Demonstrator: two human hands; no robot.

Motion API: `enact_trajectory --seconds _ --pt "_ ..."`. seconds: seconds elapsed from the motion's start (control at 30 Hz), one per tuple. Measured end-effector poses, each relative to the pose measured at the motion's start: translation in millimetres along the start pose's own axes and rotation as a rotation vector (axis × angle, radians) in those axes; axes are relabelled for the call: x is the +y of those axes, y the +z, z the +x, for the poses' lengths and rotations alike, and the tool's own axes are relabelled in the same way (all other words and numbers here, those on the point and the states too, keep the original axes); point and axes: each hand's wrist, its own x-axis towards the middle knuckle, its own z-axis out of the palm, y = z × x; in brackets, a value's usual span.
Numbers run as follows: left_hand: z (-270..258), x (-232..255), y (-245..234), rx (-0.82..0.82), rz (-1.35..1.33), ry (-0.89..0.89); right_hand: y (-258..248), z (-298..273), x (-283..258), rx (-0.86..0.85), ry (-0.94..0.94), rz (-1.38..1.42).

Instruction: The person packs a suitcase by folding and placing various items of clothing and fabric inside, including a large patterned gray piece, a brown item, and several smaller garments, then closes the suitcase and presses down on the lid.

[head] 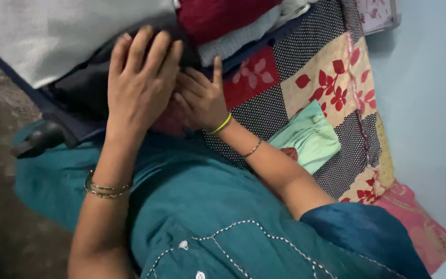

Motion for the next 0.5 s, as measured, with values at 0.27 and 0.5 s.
enact_trajectory --seconds 0.27,0.5 --pt "15.0 -9.8 35.2 -0.077 -0.110 -0.040 -43.3 -26.7 54.3 -0.033 0.029 0.408" --pt "10.1 -5.4 44.0 -0.048 -0.025 -0.072 -132.1 -231.9 267.2 0.028 0.697 -0.443"
